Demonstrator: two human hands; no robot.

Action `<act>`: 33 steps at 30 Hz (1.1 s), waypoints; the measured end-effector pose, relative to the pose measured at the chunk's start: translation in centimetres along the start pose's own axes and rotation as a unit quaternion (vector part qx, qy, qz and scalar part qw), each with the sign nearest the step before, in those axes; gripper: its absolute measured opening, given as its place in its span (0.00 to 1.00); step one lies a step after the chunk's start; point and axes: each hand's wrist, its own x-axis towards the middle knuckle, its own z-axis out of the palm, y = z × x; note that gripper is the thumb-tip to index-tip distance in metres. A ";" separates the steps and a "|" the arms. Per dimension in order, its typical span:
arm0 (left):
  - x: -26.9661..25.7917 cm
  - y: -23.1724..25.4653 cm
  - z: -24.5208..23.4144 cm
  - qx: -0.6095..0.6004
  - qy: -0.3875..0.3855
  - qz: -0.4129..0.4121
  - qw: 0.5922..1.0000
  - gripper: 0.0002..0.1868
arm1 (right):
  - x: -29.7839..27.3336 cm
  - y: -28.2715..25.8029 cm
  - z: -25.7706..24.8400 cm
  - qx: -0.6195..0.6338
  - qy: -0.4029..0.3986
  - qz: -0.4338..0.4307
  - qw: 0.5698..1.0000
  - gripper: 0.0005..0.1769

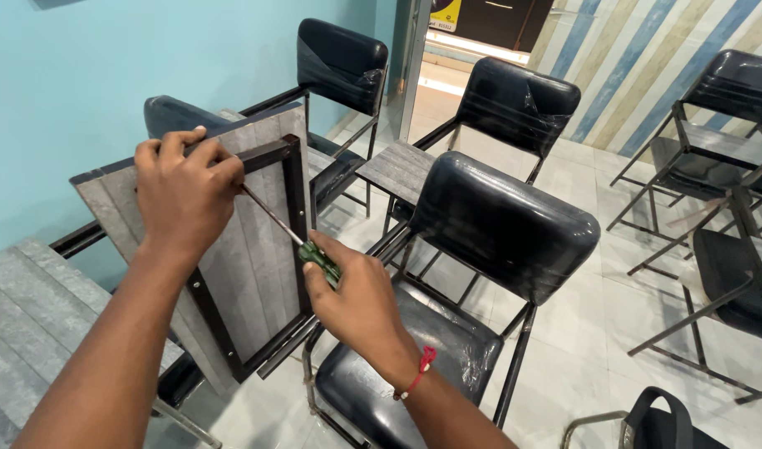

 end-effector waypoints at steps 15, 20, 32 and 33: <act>-0.1 0.6 -0.2 0.037 -0.022 -0.007 0.999 0.10 | 1.9 3.7 -1.8 0.303 -0.164 0.131 0.930 0.21; 0.0 0.8 -0.1 0.069 -0.024 -0.009 0.997 0.10 | 1.1 3.0 -2.1 0.003 -0.091 -0.042 0.995 0.27; 0.7 1.0 -0.6 0.035 -0.032 -0.021 0.999 0.09 | 4.5 4.8 -3.7 0.630 -0.232 0.327 0.665 0.30; 0.7 1.0 -0.8 0.021 -0.032 -0.014 0.999 0.09 | 4.3 4.9 -3.6 0.601 -0.227 0.312 0.700 0.29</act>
